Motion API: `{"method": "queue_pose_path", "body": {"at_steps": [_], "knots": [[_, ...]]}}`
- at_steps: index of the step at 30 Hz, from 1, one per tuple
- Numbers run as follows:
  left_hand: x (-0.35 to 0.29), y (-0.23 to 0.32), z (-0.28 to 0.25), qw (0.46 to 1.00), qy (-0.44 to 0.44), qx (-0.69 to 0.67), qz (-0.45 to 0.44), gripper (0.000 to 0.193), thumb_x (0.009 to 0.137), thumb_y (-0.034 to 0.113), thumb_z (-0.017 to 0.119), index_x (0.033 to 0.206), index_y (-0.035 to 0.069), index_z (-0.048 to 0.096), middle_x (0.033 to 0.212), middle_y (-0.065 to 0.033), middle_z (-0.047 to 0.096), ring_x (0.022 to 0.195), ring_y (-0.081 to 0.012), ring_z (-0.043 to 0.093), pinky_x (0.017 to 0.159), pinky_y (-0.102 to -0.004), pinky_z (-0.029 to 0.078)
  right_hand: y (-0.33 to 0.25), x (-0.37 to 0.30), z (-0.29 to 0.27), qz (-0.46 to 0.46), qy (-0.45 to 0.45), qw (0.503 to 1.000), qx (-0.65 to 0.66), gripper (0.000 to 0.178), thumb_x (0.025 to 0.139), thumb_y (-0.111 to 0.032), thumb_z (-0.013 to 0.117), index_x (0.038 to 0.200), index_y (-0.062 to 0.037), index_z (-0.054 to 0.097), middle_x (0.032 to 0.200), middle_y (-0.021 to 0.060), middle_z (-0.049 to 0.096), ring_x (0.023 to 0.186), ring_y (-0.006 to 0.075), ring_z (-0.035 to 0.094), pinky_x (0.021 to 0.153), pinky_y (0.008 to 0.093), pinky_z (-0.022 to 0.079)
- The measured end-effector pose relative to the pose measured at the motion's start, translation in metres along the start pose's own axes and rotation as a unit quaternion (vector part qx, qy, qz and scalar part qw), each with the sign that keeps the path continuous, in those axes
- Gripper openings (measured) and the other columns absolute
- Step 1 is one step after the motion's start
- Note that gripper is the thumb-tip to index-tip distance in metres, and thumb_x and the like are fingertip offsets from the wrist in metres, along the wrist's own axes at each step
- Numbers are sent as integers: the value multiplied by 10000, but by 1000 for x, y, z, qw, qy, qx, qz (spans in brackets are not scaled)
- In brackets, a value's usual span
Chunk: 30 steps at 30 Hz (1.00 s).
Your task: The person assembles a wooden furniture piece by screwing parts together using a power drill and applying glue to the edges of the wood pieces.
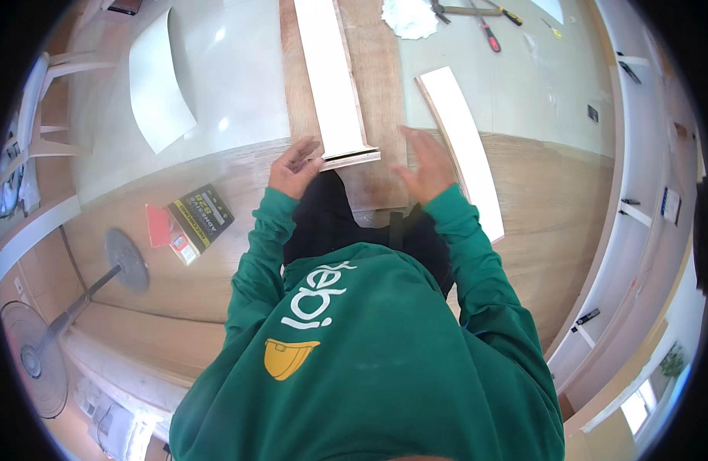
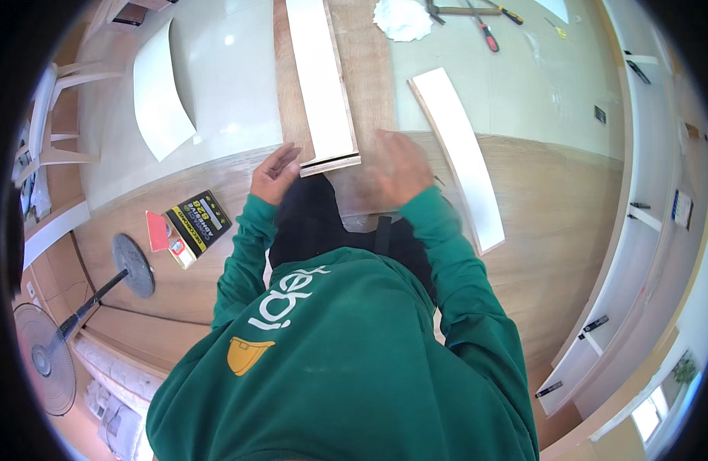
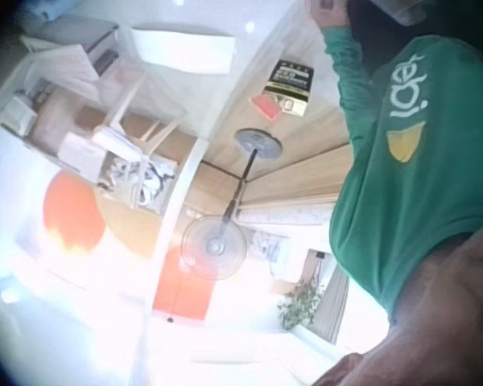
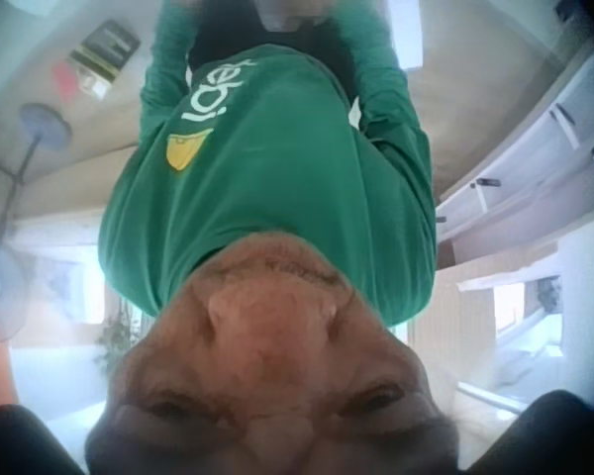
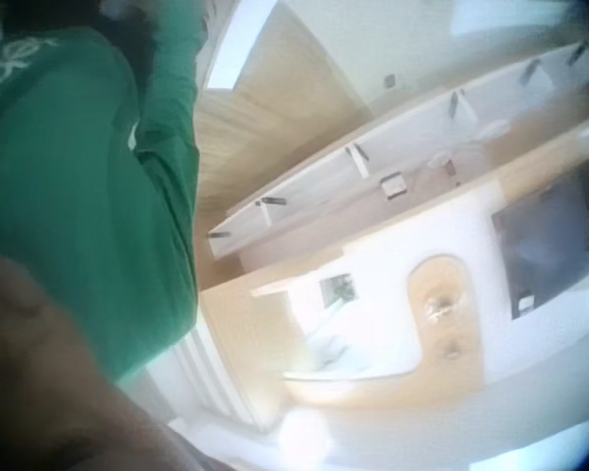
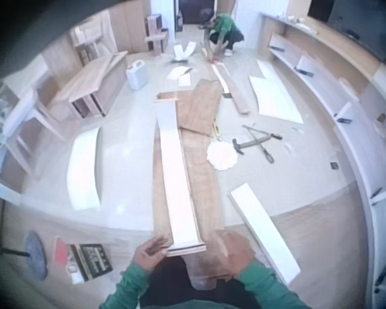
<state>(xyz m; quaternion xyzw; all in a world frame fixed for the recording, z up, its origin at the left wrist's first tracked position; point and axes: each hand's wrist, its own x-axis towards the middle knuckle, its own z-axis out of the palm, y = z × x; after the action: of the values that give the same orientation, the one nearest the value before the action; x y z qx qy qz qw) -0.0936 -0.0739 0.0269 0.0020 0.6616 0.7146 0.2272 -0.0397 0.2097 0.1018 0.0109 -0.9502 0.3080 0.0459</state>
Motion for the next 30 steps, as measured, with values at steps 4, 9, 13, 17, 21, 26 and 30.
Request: {"method": "queue_pose_path", "body": {"at_steps": [4,9,13,17,21,26,30], "knots": [[-3,7,15,926,-48,357,110,537,744,191,810,1236,64,634,1209,-171,643,1105,-321,625,970,-380,486,51,-106,-25,190,35,980,38,476,820,-151,744,1254,-27,594,1099,179,669,949,289,668,842,371,536],[20,-24,12,910,-26,383,153,367,769,201,786,1105,75,709,1071,-152,696,994,-323,664,900,-376,513,31,-300,-34,400,45,907,122,426,827,-113,722,1219,15,614,1111,166,678,968,271,672,843,356,535],[22,-15,12,840,-11,507,191,392,792,284,766,1125,85,710,1056,-136,708,944,-299,680,839,-381,529,11,-409,-5,443,109,849,266,409,852,-136,716,1205,44,617,1041,163,695,953,218,657,839,321,523],[27,-19,15,812,-3,546,205,404,816,323,733,1158,109,705,1080,-141,708,944,-299,682,858,-372,527,2,-424,10,419,190,829,318,365,915,-117,669,1225,60,595,1086,141,679,974,176,642,826,287,530],[27,-14,12,815,-26,552,176,428,810,328,738,1176,110,697,1041,-148,717,927,-294,694,852,-374,531,-21,-389,15,370,202,869,259,354,903,-105,674,1215,46,604,1081,155,682,965,197,653,823,305,529],[30,-14,10,807,-17,567,164,449,801,354,748,1173,109,698,1002,-164,720,897,-300,701,847,-381,535,-64,-366,15,309,176,923,148,336,858,-109,691,1164,15,632,1040,179,686,946,282,671,835,363,520],[26,-4,15,819,-39,557,130,451,809,316,736,1196,92,678,1128,-157,687,1030,-332,657,931,-405,503,-73,-374,17,311,171,925,133,315,840,-103,697,1131,5,645,1022,183,682,916,305,673,821,389,520]]}}
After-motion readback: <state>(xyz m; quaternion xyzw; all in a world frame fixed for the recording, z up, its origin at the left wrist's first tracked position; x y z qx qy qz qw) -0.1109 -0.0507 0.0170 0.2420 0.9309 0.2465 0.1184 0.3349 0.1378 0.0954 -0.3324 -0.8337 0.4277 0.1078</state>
